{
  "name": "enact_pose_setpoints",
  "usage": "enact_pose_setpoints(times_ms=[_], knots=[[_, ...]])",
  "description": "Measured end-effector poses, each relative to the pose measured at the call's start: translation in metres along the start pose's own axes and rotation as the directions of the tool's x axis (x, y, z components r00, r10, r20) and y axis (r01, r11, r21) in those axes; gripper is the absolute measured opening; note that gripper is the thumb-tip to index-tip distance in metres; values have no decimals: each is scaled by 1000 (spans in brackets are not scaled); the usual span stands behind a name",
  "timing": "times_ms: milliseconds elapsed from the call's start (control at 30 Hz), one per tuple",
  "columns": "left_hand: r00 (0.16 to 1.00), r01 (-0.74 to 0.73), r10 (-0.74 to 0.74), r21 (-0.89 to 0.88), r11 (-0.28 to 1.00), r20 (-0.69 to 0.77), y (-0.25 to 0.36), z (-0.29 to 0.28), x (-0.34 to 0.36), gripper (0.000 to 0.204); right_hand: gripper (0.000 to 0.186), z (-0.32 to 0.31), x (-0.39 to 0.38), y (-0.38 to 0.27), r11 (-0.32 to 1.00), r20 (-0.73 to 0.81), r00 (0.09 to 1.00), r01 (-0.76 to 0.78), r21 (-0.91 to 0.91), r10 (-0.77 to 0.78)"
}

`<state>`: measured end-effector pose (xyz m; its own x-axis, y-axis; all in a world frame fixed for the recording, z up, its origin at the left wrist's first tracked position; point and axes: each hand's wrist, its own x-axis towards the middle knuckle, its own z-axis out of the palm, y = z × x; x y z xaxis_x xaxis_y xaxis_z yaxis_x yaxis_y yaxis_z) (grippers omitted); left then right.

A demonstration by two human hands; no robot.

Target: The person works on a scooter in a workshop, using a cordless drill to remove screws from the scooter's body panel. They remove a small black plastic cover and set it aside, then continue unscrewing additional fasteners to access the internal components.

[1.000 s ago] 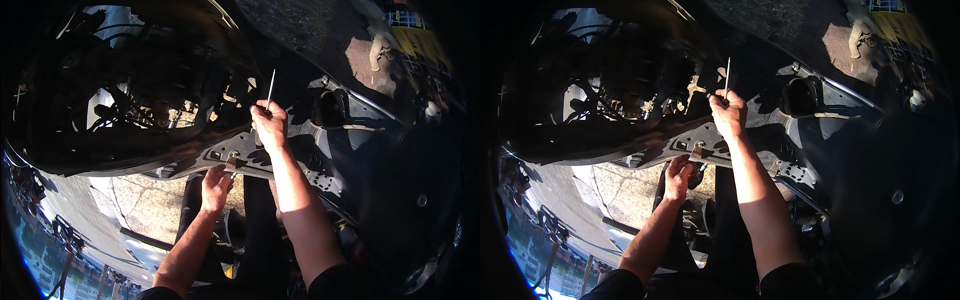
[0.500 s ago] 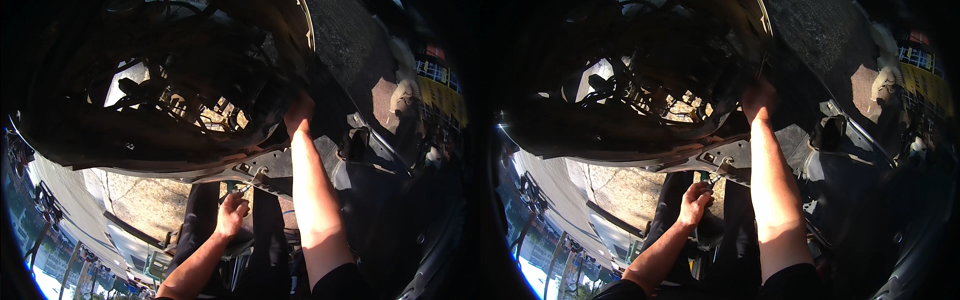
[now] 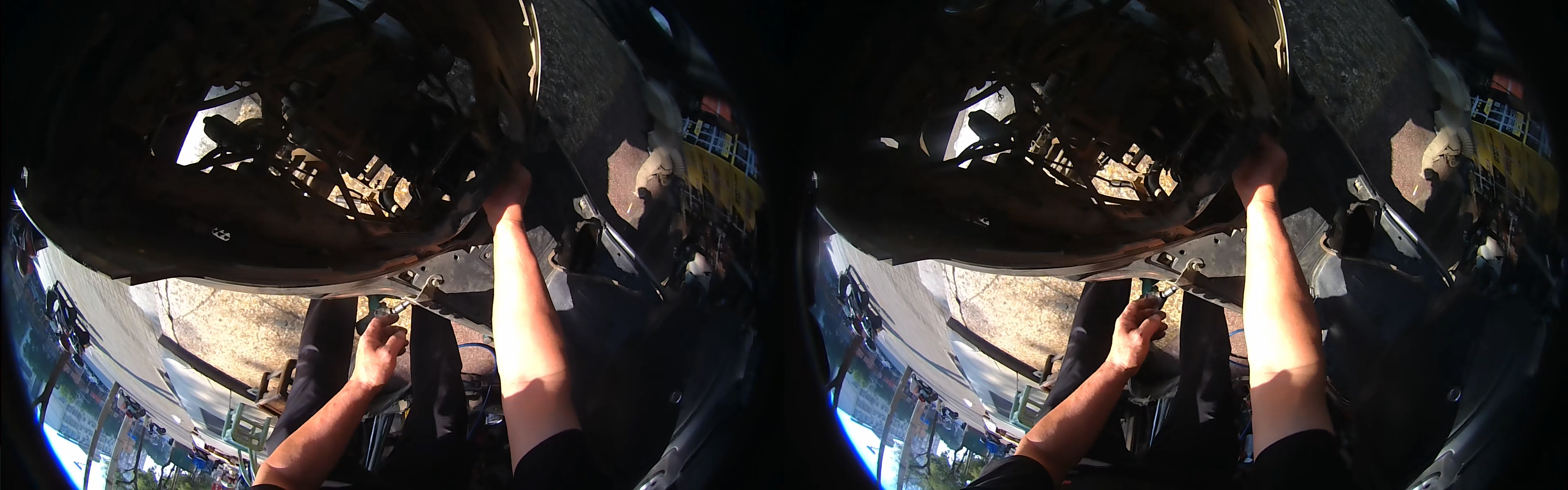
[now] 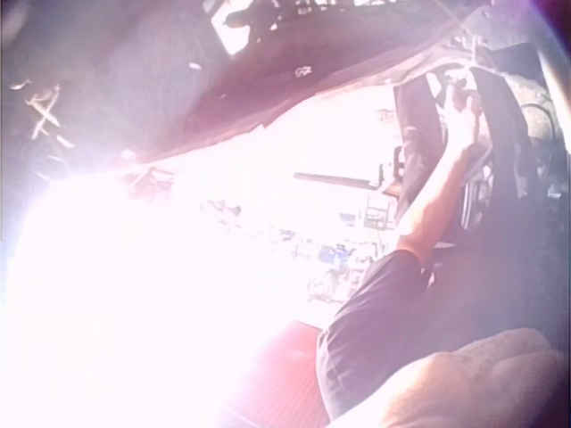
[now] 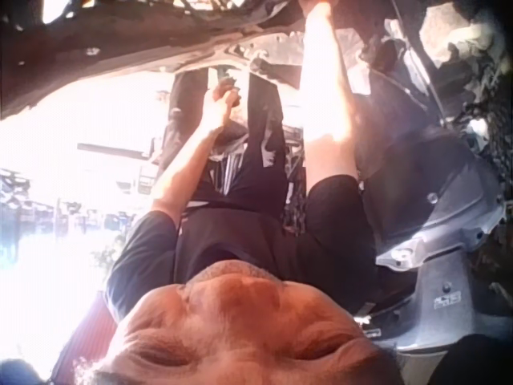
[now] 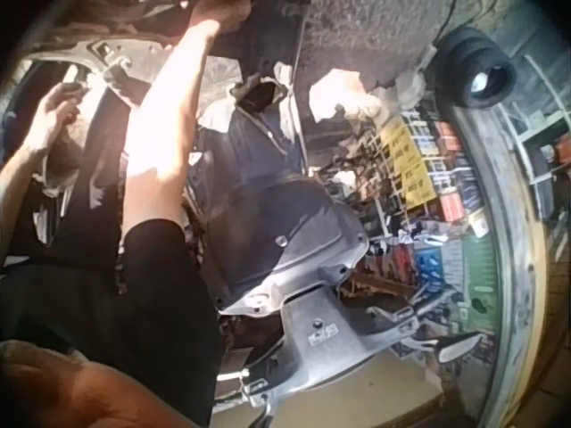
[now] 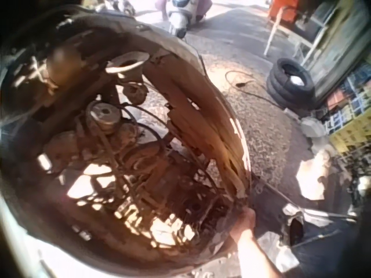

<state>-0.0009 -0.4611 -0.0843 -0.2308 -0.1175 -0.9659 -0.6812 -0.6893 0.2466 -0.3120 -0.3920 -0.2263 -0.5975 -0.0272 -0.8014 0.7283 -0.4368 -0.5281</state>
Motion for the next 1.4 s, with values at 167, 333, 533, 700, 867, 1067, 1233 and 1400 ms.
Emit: enact_pose_setpoints(times_ms=[167,333,533,700,867,1067,1233,1400], knots=[[1000,-22,22,-13,1000,12,5,0,-2,36,15,-14,-37,6,680,187,890,441,-585,-416],[999,-42,42,-7,999,6,14,1,-5,36,16,-48,-122,13,827,24,991,123,-549,-131],[994,-103,102,-1,995,33,35,-6,-11,36,26,-98,-182,25,814,-105,994,-25,-580,-44],[987,-145,132,143,979,93,40,-22,-4,35,17,-164,-191,44,826,-282,946,-27,-563,-161],[990,-137,108,438,889,91,26,-49,17,44,14,-215,-247,74,625,-140,967,23,-781,-211],[988,-149,64,763,630,139,6,-69,42,47,18,-241,-310,136,398,-179,952,-68,-915,-248],[984,-170,26,889,426,176,-14,-44,75,39,21,-278,-303,185,206,-223,967,-195,-959,-121],[956,-294,59,914,280,289,-59,-3,131,41,21,-318,-283,221,260,-195,968,-149,-954,-159]])
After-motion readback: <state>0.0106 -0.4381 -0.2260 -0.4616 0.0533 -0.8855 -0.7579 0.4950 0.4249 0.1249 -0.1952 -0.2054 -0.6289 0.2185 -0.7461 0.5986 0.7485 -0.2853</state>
